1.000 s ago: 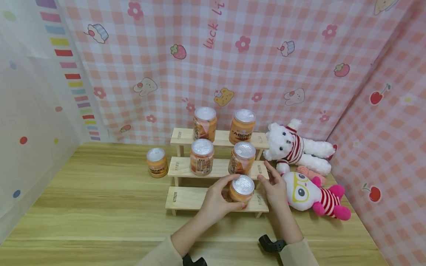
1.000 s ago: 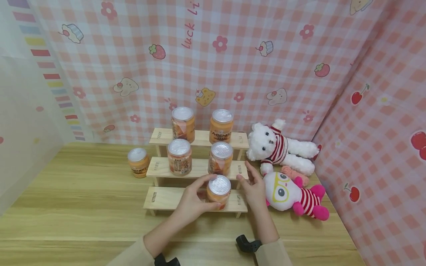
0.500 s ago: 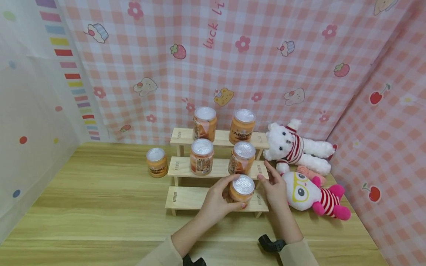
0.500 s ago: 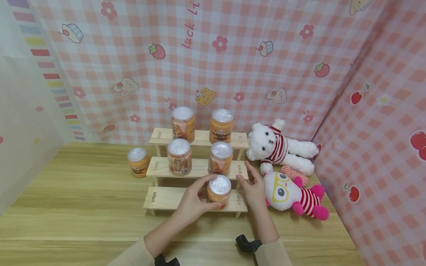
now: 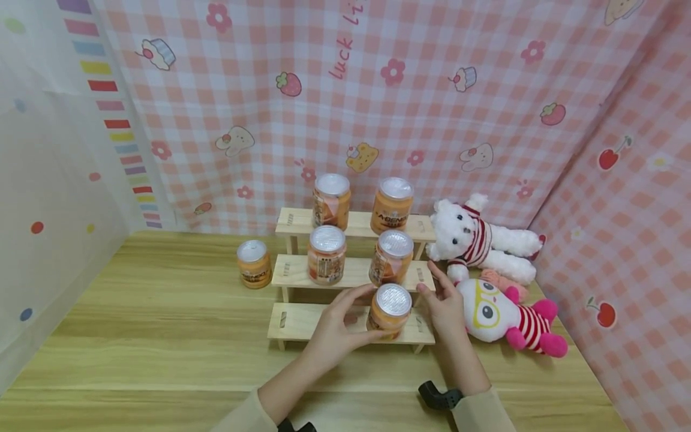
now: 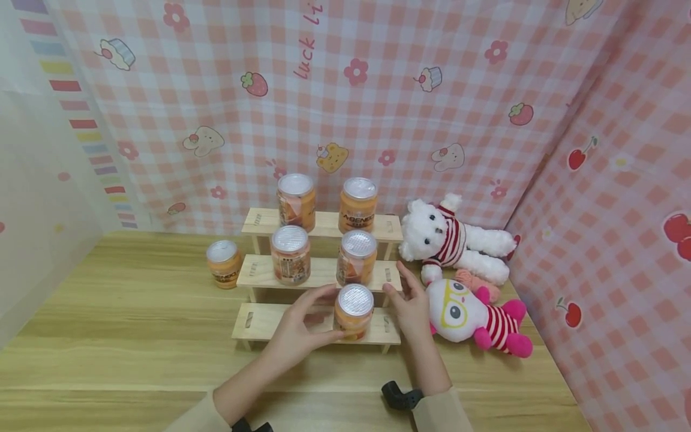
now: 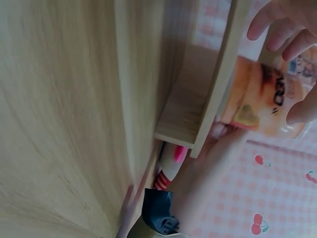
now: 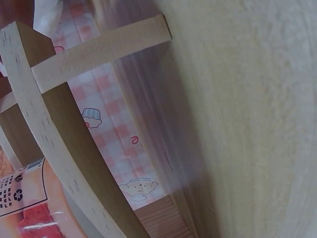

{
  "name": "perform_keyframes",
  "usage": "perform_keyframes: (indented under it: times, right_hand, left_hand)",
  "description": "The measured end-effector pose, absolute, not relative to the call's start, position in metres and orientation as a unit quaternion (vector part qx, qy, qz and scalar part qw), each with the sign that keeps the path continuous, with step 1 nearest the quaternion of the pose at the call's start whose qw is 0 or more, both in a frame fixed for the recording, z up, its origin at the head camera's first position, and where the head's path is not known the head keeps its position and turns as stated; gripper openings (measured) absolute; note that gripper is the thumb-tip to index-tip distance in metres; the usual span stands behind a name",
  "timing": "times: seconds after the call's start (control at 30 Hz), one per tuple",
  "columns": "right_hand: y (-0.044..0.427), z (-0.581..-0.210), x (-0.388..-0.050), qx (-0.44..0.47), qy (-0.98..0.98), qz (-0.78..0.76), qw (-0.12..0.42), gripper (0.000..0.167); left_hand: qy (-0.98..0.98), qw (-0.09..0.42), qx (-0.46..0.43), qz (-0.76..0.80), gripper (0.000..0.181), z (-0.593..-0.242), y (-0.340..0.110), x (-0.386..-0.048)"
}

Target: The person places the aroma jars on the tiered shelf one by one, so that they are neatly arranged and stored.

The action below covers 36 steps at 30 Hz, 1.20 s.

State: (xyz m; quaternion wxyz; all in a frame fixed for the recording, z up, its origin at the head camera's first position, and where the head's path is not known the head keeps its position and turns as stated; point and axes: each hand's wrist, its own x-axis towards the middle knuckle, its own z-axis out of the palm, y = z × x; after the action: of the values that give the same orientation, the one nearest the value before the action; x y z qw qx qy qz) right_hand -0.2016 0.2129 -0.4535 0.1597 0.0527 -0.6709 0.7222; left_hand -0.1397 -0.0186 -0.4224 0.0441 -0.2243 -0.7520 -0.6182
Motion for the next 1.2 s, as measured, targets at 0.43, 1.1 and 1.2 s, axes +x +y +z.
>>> perform_keyframes:
  times: [0.43,1.1,1.2]
  right_hand:
    - [0.213,-0.455,-0.201,0.052,-0.675,0.718,0.163,0.054]
    - [0.211,-0.454,-0.201,0.052,-0.667,0.724,0.165,0.054]
    - [0.211,-0.455,-0.202,0.053,-0.665,0.727,0.166,0.054]
  left_hand:
    - [-0.778,0.097,-0.211,-0.584,0.074,-0.417,-0.07,-0.128]
    - [-0.814,0.211,-0.165,-0.515,0.069,-0.407,-0.168,-0.132]
    - [-0.818,0.221,-0.154,-0.508,0.069,-0.408,-0.179,-0.138]
